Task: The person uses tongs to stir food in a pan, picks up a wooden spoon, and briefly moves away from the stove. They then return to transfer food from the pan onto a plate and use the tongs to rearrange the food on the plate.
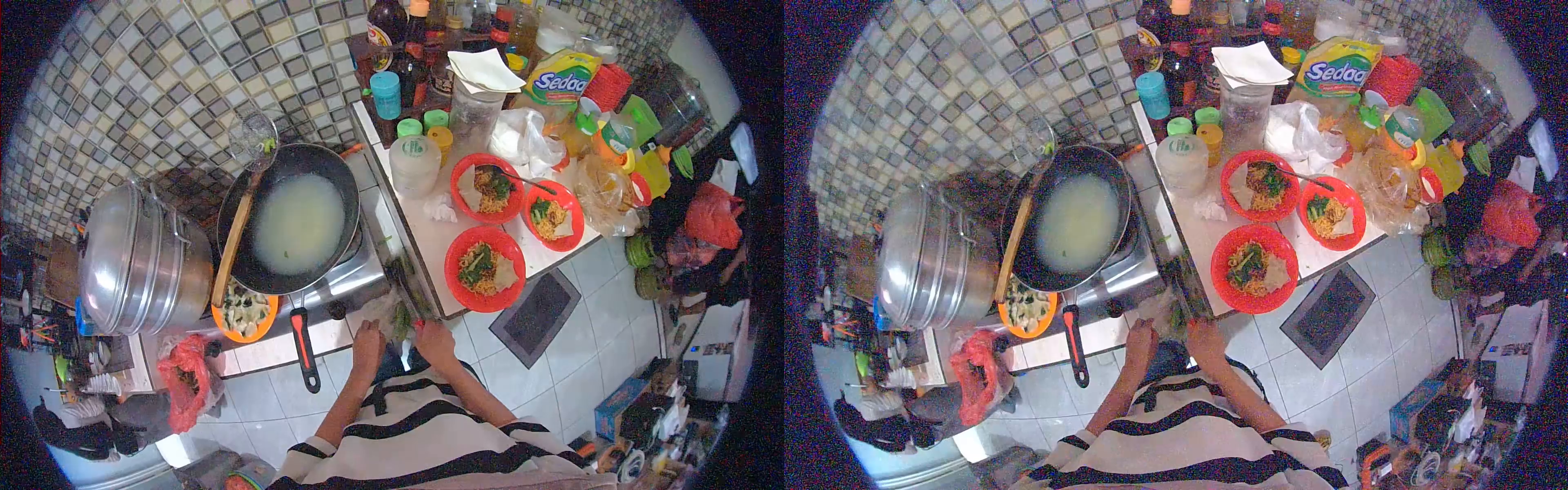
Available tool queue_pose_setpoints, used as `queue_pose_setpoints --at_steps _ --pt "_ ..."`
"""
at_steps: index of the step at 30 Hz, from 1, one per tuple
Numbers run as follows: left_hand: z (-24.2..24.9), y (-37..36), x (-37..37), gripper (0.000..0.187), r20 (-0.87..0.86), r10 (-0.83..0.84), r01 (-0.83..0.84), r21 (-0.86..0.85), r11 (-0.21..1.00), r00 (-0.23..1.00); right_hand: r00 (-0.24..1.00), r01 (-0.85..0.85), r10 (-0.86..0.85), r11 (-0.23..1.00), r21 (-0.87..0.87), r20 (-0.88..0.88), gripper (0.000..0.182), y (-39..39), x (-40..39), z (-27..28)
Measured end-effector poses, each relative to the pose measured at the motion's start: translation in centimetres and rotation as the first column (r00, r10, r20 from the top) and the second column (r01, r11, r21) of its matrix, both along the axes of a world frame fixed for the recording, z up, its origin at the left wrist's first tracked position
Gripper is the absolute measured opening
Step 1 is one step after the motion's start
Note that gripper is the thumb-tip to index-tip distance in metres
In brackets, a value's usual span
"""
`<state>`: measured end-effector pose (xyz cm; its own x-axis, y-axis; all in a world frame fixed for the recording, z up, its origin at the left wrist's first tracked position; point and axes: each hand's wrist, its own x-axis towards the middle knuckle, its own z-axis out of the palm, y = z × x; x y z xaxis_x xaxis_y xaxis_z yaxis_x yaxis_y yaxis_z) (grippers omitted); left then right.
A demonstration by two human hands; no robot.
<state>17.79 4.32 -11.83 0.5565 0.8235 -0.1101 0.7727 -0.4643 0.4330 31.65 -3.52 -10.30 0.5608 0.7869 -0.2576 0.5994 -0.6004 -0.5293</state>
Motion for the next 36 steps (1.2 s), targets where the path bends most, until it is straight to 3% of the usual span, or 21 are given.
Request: queue_pose_setpoints --at_steps 5,7,11,13,17,19,28,32,35,36 --pt "-0.5 0.0 -0.4 0.03 0.016 0.007 -0.006 -0.008 1.0 1.0 1.0 0.005 -0.006 1.0 -0.029 -0.029 0.03 0.0 0.1 -2.6" --pt "0.1 -0.2 -0.2 0.029 0.056 0.027 -0.026 -0.021 0.999 0.998 0.998 -0.032 0.041 0.986 0.161 -0.047 0.029 -0.4 0.3 -4.0" --pt "0.1 -0.1 0.1 0.029 0.009 0.049 -0.048 -0.037 0.998 0.999 0.978 -0.008 0.044 0.985 0.175 -0.205 0.032 -1.2 0.8 -5.4" --pt "-0.7 0.0 -0.1 0.028 0.002 0.03 -0.03 -0.037 0.999 1.0 0.897 0.066 -0.004 0.99 0.124 -0.443 0.034 -1.6 1.1 -5.8" --pt "-1.4 -0.2 -0.3 0.028 0.047 0.016 -0.018 0.026 0.999 0.999 0.789 0.117 -0.036 0.989 0.092 -0.613 0.033 -1.8 1.5 -5.0" --pt "-0.8 -0.3 -0.1 0.026 0.042 0.021 -0.022 0.018 1.0 0.999 0.597 0.216 -0.168 0.975 -0.045 -0.785 0.031 -1.7 1.6 -1.7" --pt "-1.4 -0.3 -0.5 0.024 0.08 0.03 -0.033 0.038 0.999 0.996 0.529 0.245 -0.103 0.969 0.035 -0.842 0.03 -4.9 1.7 0.0" --pt "-1.1 -0.2 -0.4 0.025 0.082 0.067 -0.065 -0.038 0.997 0.994 0.61 0.175 -0.057 0.983 0.064 -0.791 0.029 -6.0 1.7 1.9" --pt "0.5 -0.5 -0.1 0.027 0.138 0.033 -0.039 0.04 0.998 0.99 0.636 0.189 0.0 0.97 0.156 -0.771 0.027 -6.8 1.4 2.8" --pt "1.2 -0.6 -0.1 0.028 0.184 0.019 -0.023 0.02 1.0 0.983 0.575 0.196 -0.035 0.976 0.096 -0.818 0.027 -6.8 1.3 4.0"
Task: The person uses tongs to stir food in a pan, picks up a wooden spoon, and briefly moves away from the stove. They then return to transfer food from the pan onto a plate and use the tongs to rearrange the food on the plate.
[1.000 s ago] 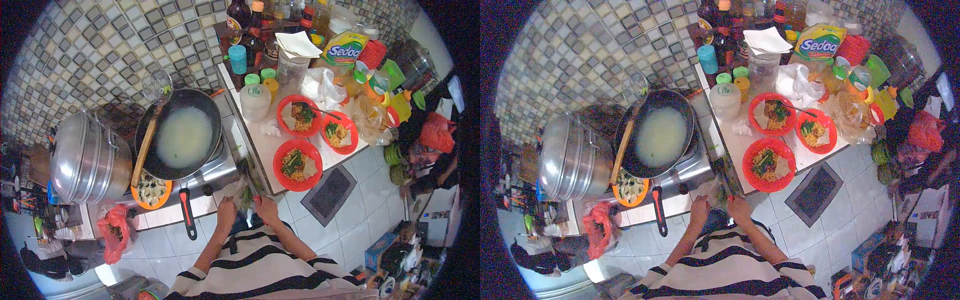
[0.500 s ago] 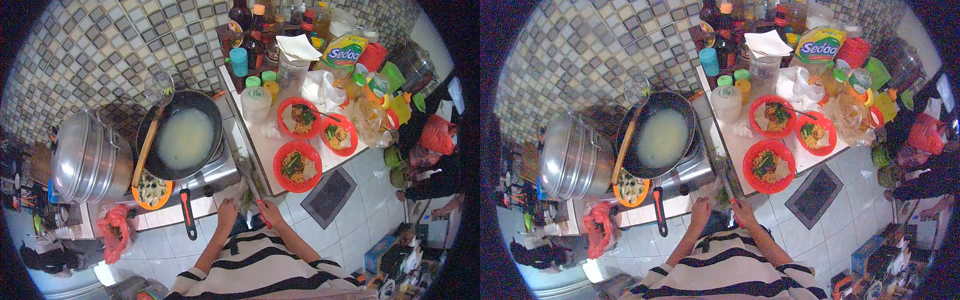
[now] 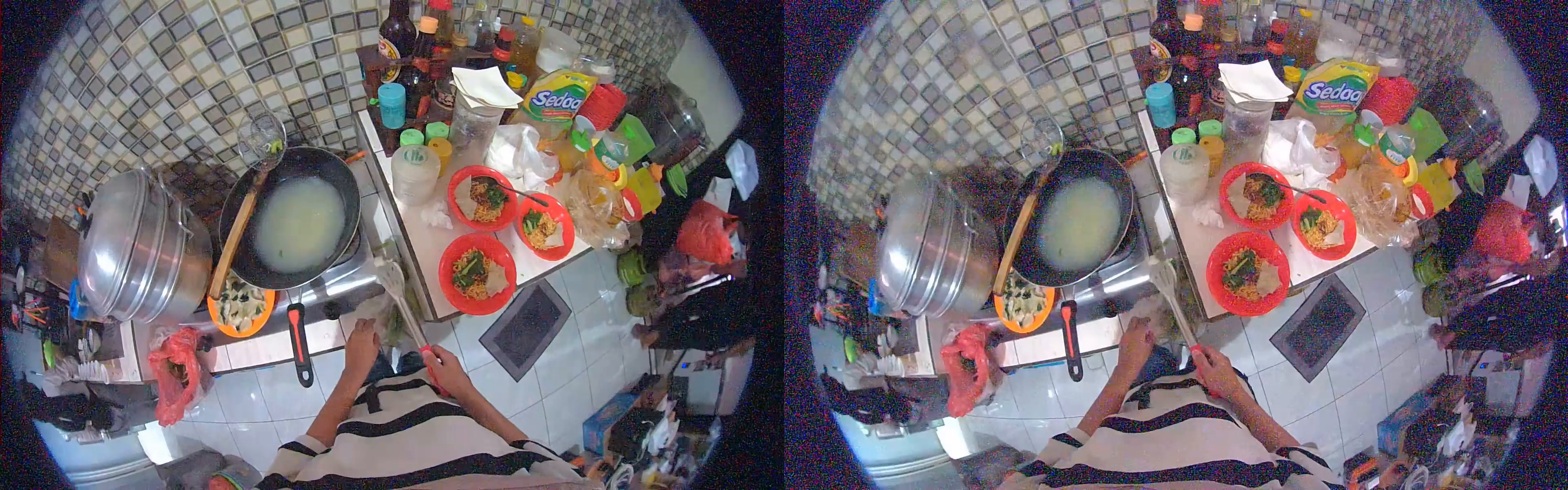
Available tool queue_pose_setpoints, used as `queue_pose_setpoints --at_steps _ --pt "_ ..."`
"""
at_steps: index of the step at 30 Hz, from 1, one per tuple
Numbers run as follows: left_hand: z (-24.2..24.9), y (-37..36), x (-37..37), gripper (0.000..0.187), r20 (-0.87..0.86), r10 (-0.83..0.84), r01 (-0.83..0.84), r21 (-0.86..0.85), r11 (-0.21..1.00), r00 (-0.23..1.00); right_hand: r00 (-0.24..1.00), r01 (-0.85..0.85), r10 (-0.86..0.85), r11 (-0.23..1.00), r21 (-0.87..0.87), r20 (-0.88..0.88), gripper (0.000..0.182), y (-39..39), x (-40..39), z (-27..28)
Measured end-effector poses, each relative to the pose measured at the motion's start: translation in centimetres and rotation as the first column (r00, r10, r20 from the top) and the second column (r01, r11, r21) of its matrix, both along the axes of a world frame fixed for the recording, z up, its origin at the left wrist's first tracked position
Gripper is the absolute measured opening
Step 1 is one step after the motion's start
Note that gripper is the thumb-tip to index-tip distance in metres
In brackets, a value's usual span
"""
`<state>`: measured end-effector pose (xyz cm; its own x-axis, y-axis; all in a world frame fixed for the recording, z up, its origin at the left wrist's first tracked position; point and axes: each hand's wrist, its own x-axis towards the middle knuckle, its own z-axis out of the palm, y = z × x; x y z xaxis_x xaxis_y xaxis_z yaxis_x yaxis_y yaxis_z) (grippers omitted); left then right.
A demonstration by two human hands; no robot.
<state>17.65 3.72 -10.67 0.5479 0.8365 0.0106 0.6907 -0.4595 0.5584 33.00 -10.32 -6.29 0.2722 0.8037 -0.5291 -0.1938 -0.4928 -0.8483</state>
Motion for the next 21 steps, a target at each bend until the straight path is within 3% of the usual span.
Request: queue_pose_setpoints --at_steps 2,4,8,11,12,13,14,16,20,21 --pt "1.2 -0.4 0.0 0.03 0.052 -0.011 0.012 -0.014 1.0 0.999 0.997 -0.009 0.006 0.999 -0.042 -0.073 0.026 0.0 0.0 1.9" --pt "2.3 -1.1 -0.1 0.03 0.126 0.034 -0.013 -0.164 0.986 0.991 0.998 -0.009 0.006 0.999 -0.033 -0.069 0.026 0.0 -0.1 3.2" --pt "3.5 -3.0 -1.7 0.029 0.19 -0.001 0.004 -0.016 1.0 0.982 0.996 -0.039 0.036 0.999 -0.032 -0.08 0.026 -0.2 0.3 5.2" --pt "3.3 -4.3 -3.7 0.026 0.183 -0.076 0.107 -0.167 0.98 0.98 0.996 -0.045 0.046 0.999 0.018 -0.082 0.025 0.1 0.5 6.6" --pt "3.2 -4.7 -4.2 0.025 0.278 0.124 0.038 -0.512 0.858 0.953 0.996 -0.05 0.049 0.999 -0.014 -0.076 0.025 0.3 0.5 7.0" --pt "2.9 -5.3 -4.8 0.024 0.291 0.339 0.026 -0.791 0.611 0.895 0.996 -0.056 0.053 0.997 -0.046 -0.07 0.024 0.4 0.5 7.2" --pt "1.2 -6.2 -6.1 0.024 0.292 0.348 0.021 -0.791 0.612 0.891 0.996 -0.066 0.063 0.997 -0.045 -0.069 0.024 0.4 0.3 6.4" --pt "-3.0 -7.0 -8.8 0.034 0.283 0.57 0.073 -0.929 0.362 0.771 1.0 0.002 -0.002 1.0 -0.011 -0.013 0.025 0.4 0.0 4.2" --pt "-2.1 -7.4 -10.0 0.032 0.262 0.611 0.03 -0.931 0.363 0.747 0.985 -0.035 0.043 0.998 -0.049 0.166 0.028 0.6 -0.7 5.0" --pt "-0.3 -6.8 -9.4 0.032 0.198 0.692 0.009 -0.964 0.267 0.694 0.981 -0.058 0.077 0.992 -0.111 0.177 0.029 0.5 -0.8 4.7"
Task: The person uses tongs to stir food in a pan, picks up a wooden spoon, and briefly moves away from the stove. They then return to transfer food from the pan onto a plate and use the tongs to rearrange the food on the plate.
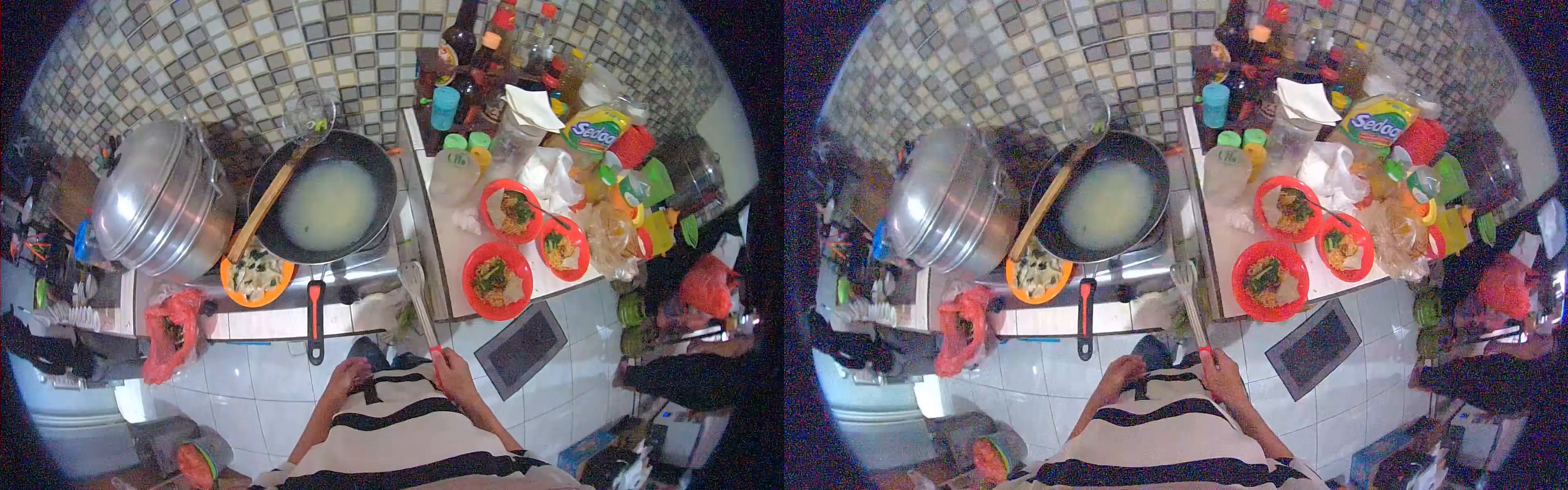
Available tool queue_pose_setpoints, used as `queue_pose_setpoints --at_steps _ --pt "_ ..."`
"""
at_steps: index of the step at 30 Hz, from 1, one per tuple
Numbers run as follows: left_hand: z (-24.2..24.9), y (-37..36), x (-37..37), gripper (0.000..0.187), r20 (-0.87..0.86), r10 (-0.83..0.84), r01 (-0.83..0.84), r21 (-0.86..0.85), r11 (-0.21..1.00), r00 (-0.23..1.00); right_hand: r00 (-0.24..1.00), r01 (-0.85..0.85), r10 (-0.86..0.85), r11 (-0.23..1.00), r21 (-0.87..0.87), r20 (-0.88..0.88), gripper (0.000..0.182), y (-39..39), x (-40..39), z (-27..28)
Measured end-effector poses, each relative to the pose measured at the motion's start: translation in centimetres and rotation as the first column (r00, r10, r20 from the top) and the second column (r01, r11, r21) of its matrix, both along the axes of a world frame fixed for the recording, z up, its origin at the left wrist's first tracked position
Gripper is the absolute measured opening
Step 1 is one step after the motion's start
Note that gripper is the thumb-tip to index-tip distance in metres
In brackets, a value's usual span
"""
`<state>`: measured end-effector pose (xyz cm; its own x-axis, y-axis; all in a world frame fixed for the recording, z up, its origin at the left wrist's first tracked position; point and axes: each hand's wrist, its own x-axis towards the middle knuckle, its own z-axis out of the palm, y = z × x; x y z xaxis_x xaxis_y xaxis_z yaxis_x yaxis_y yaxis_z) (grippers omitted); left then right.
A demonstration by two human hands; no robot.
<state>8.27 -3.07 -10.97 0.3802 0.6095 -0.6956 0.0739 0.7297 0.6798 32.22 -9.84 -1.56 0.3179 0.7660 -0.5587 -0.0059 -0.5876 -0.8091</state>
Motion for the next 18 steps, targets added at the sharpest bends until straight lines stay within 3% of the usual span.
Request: queue_pose_setpoints --at_steps 2,4,5,7,8,10,11,13,14,15,16,17,18 --pt "0.4 0.2 -0.1 0.031 0.092 0.182 -0.168 -0.14 0.976 0.979 0.999 -0.036 0.036 0.997 -0.07 0.006 0.031 -0.4 0.2 -0.3" --pt "-1.4 0.6 -0.2 0.031 0.05 0.21 -0.204 -0.094 0.974 0.976 0.976 -0.212 0.216 0.959 -0.186 0.004 0.042 -0.7 0.6 0.2" --pt "-2.4 0.9 -0.1 0.031 0.017 0.228 -0.227 -0.042 0.973 0.974 0.975 -0.22 0.224 0.956 -0.193 0.0 0.042 -0.7 0.7 1.0" --pt "-5.3 1.7 0.1 0.032 0.012 0.262 -0.259 -0.101 0.961 0.965 0.939 -0.329 0.344 0.909 -0.257 0.015 0.043 -0.3 0.8 3.5" --pt "-6.6 2.0 0.2 0.032 0.012 0.289 -0.284 -0.149 0.947 0.957 0.937 -0.333 0.349 0.906 -0.263 0.013 0.043 -0.6 0.8 3.1" --pt "-7.1 2.3 1.1 0.032 -0.008 0.332 -0.33 -0.118 0.936 0.943 0.852 -0.466 0.465 0.883 -0.055 0.242 0.046 -1.4 0.8 1.7" --pt "-7.4 2.3 1.3 0.032 -0.028 0.368 -0.369 -0.085 0.925 0.929 0.851 -0.468 0.467 0.882 -0.059 0.238 0.046 -1.4 0.8 1.0" --pt "-11.1 1.9 0.8 0.029 -0.006 0.404 -0.402 -0.123 0.907 0.915 0.737 -0.61 0.643 0.765 -0.206 0.207 0.049 -1.3 1.0 0.2" --pt "-15.4 1.5 -0.1 0.028 -0.014 0.271 -0.247 0.366 0.897 0.963 0.755 -0.608 0.624 0.781 -0.14 0.201 0.052 -0.7 0.7 1.6" --pt "-18.1 1.4 -0.9 0.027 -0.088 0.151 -0.031 0.762 0.647 0.985 0.753 -0.61 0.626 0.78 -0.142 0.201 0.052 -0.8 0.7 0.1" --pt "-18.6 1.7 -1.6 0.024 -0.202 0.126 0.055 0.704 0.708 0.971 0.726 -0.63 0.645 0.763 -0.145 0.237 0.051 -1.0 0.6 -2.6" --pt "-17.6 1.8 -1.3 0.024 -0.204 0.126 0.055 0.7 0.712 0.971 0.699 -0.65 0.663 0.746 -0.148 0.27 0.051 -1.2 0.6 -4.2" --pt "-15.5 2.4 -0.4 0.023 -0.109 0.323 -0.252 0.418 0.873 0.94 0.698 -0.65 0.664 0.745 -0.15 0.27 0.051 -0.9 0.5 -4.4"
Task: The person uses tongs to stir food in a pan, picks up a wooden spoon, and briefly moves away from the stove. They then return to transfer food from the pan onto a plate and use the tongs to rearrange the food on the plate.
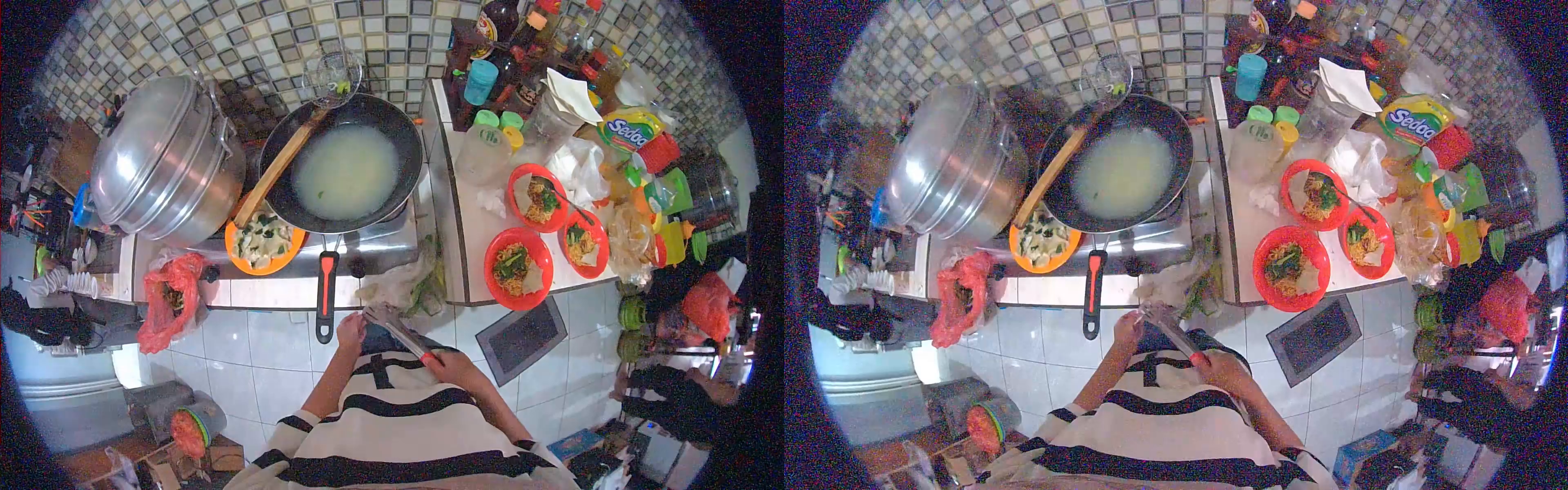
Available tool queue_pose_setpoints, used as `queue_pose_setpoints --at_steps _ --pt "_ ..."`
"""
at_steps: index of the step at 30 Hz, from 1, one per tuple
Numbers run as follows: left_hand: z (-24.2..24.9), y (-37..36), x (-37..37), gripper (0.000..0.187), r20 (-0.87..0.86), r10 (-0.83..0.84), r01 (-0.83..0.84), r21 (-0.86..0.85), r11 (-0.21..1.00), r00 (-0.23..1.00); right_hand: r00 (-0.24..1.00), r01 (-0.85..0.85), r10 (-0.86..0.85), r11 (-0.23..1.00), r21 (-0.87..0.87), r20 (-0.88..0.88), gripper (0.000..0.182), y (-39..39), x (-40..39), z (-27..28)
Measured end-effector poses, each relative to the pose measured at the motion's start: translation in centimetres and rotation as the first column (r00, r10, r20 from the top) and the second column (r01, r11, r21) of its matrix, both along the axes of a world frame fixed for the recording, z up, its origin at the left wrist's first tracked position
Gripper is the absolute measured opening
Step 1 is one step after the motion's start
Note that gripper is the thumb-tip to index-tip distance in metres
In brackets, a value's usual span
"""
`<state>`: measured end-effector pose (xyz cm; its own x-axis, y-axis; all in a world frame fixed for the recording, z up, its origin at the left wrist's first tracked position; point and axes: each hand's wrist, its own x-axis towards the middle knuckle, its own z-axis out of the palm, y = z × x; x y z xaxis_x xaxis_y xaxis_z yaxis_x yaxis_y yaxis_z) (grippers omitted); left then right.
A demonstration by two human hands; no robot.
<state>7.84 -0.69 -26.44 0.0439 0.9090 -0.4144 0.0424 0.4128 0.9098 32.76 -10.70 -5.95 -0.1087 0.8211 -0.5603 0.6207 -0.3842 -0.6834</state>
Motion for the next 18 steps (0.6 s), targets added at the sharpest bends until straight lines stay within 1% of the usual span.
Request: queue_pose_setpoints --at_steps 1,2,3,4,5,6,7,8,9,10,11,12,13,14,15,16,17,18 --pt "2.4 0.6 1.0 0.022 0.128 0.276 -0.22 -0.34 0.914 0.953 0.999 0.017 -0.014 0.998 -0.066 0.046 0.052 0.7 0.0 0.0" --pt "4.4 1.3 1.7 0.018 -0.077 0.299 -0.306 -0.369 0.878 0.951 0.995 0.037 -0.025 0.991 -0.132 0.091 0.053 1.3 0.0 0.1" --pt "3.9 1.3 1.4 0.018 -0.078 0.298 -0.305 -0.371 0.877 0.951 0.996 0.038 -0.026 0.99 -0.134 0.091 0.053 1.9 0.0 0.3" --pt "3.4 1.6 1.0 0.018 -0.267 0.196 -0.195 0.029 0.98 0.944 0.997 0.028 -0.016 0.984 -0.175 0.072 0.053 2.6 0.0 0.7" --pt "2.9 1.7 0.7 0.019 -0.466 0.169 0.028 0.388 0.921 0.869 0.999 0.017 -0.006 0.976 -0.215 0.053 0.054 2.9 0.1 0.9" --pt "6.5 2.2 1.3 0.024 -0.443 0.077 0.089 0.341 0.936 0.893 0.999 0.016 -0.004 0.976 -0.218 0.052 0.054 2.7 0.1 -0.1" --pt "7.4 3.1 1.5 0.024 -0.444 0.077 0.087 0.338 0.937 0.893 0.999 0.036 -0.031 0.988 -0.149 0.033 0.055 2.3 0.1 -1.9" --pt "7.7 3.8 1.6 0.022 -0.464 0.089 0.123 0.407 0.905 0.881 0.998 0.057 -0.056 0.995 -0.079 0.012 0.057 2.1 0.1 -2.9" --pt "8.0 4.5 1.6 0.022 -0.483 0.102 0.161 0.472 0.867 0.87 0.999 0.054 -0.053 0.995 -0.082 0.01 0.057 2.4 0.1 -2.2" --pt "8.1 5.1 1.2 0.025 -0.482 -0.035 0.225 0.342 0.912 0.875 0.999 0.041 -0.043 0.992 -0.117 -0.009 0.06 3.0 0.2 -0.8" --pt "8.2 5.7 1.0 0.025 -0.484 -0.032 0.222 0.341 0.914 0.875 0.999 0.028 -0.033 0.988 -0.152 -0.028 0.063 3.5 0.2 0.0" --pt "8.2 6.2 0.9 0.026 -0.582 -0.098 0.332 0.309 0.891 0.807 0.999 0.025 -0.03 0.988 -0.153 -0.028 0.063 3.8 0.3 -0.1" --pt "8.2 6.5 0.9 0.027 -0.672 -0.159 0.436 0.266 0.86 0.723 0.999 0.002 -0.012 0.981 -0.193 -0.05 0.063 4.0 0.6 -0.4" --pt "8.2 6.9 1.1 0.027 -0.671 -0.159 0.436 0.267 0.86 0.725 0.997 -0.02 0.003 0.973 -0.231 -0.072 0.063 4.1 0.9 -0.8" --pt "8.1 7.2 1.2 0.026 -0.683 -0.182 0.442 0.226 0.868 0.707 0.997 -0.018 0.002 0.973 -0.231 -0.071 0.063 4.3 1.2 -1.3" --pt "8.0 7.4 1.4 0.026 -0.694 -0.206 0.447 0.184 0.876 0.69 0.995 -0.053 0.033 0.97 -0.238 -0.089 0.064 4.3 1.5 -2.0" --pt "7.9 7.6 1.4 0.026 -0.694 -0.207 0.447 0.184 0.875 0.69 0.992 -0.089 0.064 0.966 -0.244 -0.108 0.065 4.4 1.8 -2.8" --pt "7.5 7.7 1.3 0.024 -0.684 -0.261 0.446 0.105 0.889 0.681 0.992 -0.088 0.063 0.966 -0.244 -0.108 0.065 4.2 1.9 -3.7"
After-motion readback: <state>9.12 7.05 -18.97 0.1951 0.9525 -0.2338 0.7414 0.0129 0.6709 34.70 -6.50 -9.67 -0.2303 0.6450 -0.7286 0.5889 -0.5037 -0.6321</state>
